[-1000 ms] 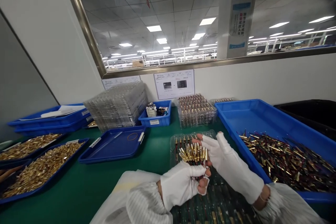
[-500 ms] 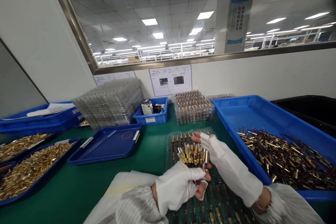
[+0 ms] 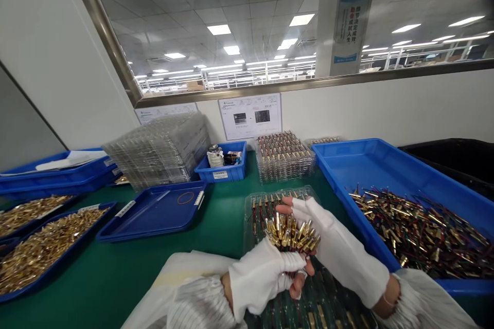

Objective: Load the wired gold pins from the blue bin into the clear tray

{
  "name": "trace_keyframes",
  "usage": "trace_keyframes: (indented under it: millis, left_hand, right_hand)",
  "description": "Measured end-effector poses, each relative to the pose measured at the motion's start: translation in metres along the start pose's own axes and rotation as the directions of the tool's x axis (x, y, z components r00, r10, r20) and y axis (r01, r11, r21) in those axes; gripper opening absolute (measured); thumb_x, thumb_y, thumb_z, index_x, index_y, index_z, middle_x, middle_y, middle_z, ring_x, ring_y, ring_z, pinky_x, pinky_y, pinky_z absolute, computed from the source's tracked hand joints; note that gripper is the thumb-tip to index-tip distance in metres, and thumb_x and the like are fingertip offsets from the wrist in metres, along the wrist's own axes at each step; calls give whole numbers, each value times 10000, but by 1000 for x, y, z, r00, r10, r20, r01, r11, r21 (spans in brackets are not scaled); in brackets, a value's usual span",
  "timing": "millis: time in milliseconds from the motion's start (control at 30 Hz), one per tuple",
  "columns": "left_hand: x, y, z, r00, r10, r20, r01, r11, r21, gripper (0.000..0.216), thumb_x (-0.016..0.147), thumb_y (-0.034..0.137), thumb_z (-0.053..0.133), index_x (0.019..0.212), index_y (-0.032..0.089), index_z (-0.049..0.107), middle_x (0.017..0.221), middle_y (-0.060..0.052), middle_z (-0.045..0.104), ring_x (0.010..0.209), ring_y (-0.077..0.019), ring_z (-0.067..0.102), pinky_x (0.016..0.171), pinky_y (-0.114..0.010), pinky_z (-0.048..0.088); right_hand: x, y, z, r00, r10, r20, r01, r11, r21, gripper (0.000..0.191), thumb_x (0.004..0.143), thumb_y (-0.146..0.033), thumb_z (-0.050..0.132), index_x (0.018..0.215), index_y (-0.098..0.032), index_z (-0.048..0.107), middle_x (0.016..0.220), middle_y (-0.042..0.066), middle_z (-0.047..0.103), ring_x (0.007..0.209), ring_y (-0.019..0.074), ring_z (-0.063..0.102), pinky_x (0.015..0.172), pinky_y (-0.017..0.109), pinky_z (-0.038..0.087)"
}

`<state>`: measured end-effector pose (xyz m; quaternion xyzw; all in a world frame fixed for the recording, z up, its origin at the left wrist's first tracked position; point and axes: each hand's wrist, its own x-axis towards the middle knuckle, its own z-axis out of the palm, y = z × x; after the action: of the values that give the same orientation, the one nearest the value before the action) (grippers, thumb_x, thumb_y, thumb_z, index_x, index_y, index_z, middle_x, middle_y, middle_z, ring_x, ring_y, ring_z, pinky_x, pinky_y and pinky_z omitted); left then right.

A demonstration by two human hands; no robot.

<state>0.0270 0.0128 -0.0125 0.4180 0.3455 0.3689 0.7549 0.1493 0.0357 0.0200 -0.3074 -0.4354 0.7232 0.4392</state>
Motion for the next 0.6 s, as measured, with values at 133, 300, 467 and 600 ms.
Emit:
trace_keyframes:
  millis: [133, 300, 467, 600]
  left_hand:
    - [1, -2, 2, 997, -31, -70, 38, 995, 93, 129, 639, 210, 569, 637, 84, 542, 467, 2, 500, 344, -54, 413, 365, -197, 337]
    - [0, -2, 2, 996, -53, -78, 61, 992, 107, 102, 629, 190, 564, 637, 88, 561, 493, -1, 519, 350, -51, 423, 361, -186, 346]
    - [-1, 0, 5, 997, -12, -75, 25, 982, 187, 92, 645, 181, 537, 633, 95, 568, 467, -3, 529, 351, -56, 431, 337, -167, 345]
    - [-3, 7, 14, 995, 17, -100, 16, 947, 320, 123, 652, 134, 505, 563, 89, 577, 387, 0, 500, 328, -59, 423, 314, -152, 332]
  right_hand:
    - [2, 4, 0, 995, -95, 28, 99, 979, -181, 444, 635, -287, 601, 1053, -181, 493, 1096, 70, 521, 886, 209, 538, 686, 295, 462]
    - [3, 3, -6, 997, -69, 37, 73, 991, -109, 289, 674, -254, 547, 944, -152, 551, 993, 83, 579, 807, 201, 569, 626, 287, 472]
    - [-1, -2, -1, 997, -82, -7, 81, 995, -66, 365, 686, -402, 506, 977, -187, 557, 982, 69, 590, 844, 218, 560, 621, 288, 476]
    - [-4, 0, 1, 999, -31, 33, 35, 989, -141, 361, 656, -355, 553, 972, -180, 561, 944, 66, 605, 675, 192, 594, 528, 266, 470]
